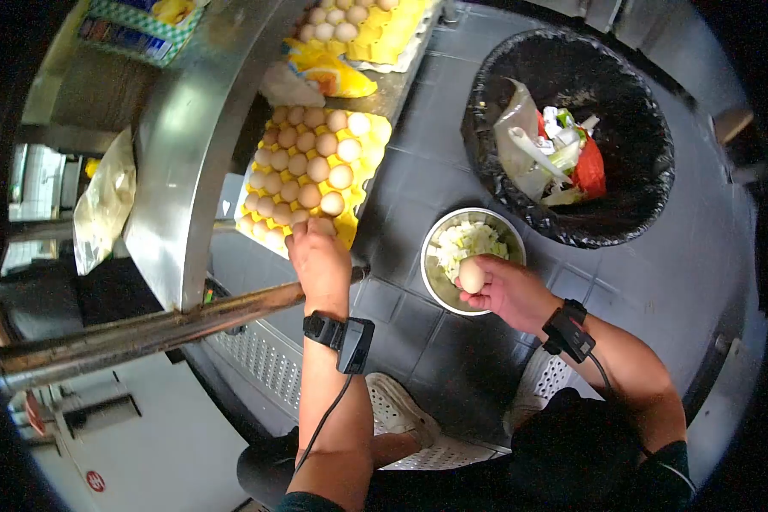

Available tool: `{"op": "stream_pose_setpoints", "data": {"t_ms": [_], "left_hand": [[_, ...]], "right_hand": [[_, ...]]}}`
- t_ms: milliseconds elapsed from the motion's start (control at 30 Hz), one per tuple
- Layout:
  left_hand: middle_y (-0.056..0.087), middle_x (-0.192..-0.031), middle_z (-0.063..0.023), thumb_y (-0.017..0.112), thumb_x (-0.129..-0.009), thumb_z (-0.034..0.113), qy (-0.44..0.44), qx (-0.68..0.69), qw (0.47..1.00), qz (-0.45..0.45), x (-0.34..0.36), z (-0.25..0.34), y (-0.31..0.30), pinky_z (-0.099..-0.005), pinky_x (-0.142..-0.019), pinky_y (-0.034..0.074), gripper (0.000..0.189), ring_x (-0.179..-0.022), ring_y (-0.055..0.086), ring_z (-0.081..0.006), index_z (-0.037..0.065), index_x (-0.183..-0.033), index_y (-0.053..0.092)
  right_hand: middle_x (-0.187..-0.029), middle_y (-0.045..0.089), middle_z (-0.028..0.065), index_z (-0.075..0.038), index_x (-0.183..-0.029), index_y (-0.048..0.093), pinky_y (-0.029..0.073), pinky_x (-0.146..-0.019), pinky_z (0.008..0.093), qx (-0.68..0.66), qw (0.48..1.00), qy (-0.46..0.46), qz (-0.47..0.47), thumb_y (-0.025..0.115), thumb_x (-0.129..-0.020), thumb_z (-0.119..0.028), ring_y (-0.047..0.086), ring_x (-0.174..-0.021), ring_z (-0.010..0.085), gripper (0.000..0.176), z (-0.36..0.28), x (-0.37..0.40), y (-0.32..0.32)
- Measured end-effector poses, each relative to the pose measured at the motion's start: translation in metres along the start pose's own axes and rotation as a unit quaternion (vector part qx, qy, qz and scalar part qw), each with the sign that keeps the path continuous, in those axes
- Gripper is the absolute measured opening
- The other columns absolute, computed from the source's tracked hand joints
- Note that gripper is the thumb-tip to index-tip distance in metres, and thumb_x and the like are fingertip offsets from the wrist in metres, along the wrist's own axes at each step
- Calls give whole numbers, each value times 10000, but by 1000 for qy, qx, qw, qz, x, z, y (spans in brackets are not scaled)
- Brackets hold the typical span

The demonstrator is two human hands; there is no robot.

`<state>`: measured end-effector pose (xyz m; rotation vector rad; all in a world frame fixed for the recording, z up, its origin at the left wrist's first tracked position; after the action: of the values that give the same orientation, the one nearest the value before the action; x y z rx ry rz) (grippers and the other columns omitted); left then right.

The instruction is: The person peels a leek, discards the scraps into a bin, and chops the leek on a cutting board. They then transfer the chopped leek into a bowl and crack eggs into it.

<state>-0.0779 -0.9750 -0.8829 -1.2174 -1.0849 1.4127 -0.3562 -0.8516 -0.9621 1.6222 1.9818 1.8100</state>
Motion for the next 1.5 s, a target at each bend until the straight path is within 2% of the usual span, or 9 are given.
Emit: {"op": "stream_pose_setpoints", "data": {"t_ms": [367,500,700,767,967,1000,1100,1167,1500], "left_hand": [[673,-1104,-297,719,-797,27,-22,73,995,66,-1,13,-28,-536,-900,526,474,-1047,621,-511,-15,-1246,572],[626,-1203,-100,632,-933,-51,-39,441,897,19,50,76,-43,-321,-960,525,495,-1095,624,-177,-30,-1420,543],[646,-1290,-107,657,-961,-24,132,340,929,-62,117,165,-11,-345,-1061,474,479,-1192,605,-192,-35,-1422,528],[653,-1261,-123,649,-956,-24,-138,639,753,-75,121,145,12,-350,-1062,477,481,-1172,622,-222,-45,-1419,522],[674,-1134,-112,629,-979,100,-239,852,424,-193,112,135,31,-321,-905,549,365,-1033,667,-217,-32,-1314,571],[674,-1134,-112,629,-979,100,-239,851,425,-196,113,129,39,-321,-905,549,365,-1033,667,-217,-32,-1314,571],[689,-1005,-63,687,-909,23,-112,582,761,-265,113,127,47,-277,-823,541,351,-930,667,-162,3,-1257,647],[691,-1018,-56,698,-896,0,-44,531,801,-272,109,136,40,-275,-844,537,362,-940,662,-149,17,-1256,668],[696,-1003,-118,725,-832,-29,111,335,908,-226,97,147,19,-300,-717,574,354,-845,697,-193,25,-1182,727]], "right_hand": [[-1111,718,98,-116,-1274,618,498,-718,263,-19,999,-17,44,572,-1057,-364,632,-830,134,332,-2,-5,-15],[-1136,721,99,-116,-1295,618,516,-754,268,-13,998,-29,62,554,-1067,-383,642,-847,133,356,-3,-10,-13],[-1155,703,50,-103,-1304,618,533,-794,259,-7,999,-31,42,521,-1085,-389,652,-914,130,373,1,-11,-18],[-1174,685,30,-97,-1312,617,538,-808,265,1,998,-39,55,506,-1093,-374,657,-977,134,370,-5,-8,-22],[-1146,687,23,-89,-1315,611,517,-751,262,66,997,-33,7,571,-1046,-386,636,-896,115,402,-12,-5,-21],[-1159,676,3,-85,-1337,603,511,-788,256,119,992,-23,-31,577,-1045,-347,648,-981,110,393,-11,-4,-18],[-1229,691,126,-37,-1393,554,529,-877,347,372,921,-117,-19,644,-966,-296,678,-1085,240,507,-28,-2,-12],[-1308,646,266,-7,-1462,475,484,-1039,421,596,778,-195,-31,666,-903,-237,617,-1251,377,634,-44,8,5],[-1444,551,229,-9,-1519,428,447,-1103,490,822,531,-205,-11,574,-891,-98,539,-1339,394,650,-50,11,17]]}}
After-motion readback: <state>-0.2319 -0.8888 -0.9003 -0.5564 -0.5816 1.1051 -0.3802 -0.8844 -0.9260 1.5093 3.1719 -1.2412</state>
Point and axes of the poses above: each hand's wrist, its own x-axis away from the middle knuckle, its own y-axis out of the palm, z = x × y, the point moved 6 cm from there along -x, towards the middle knuckle
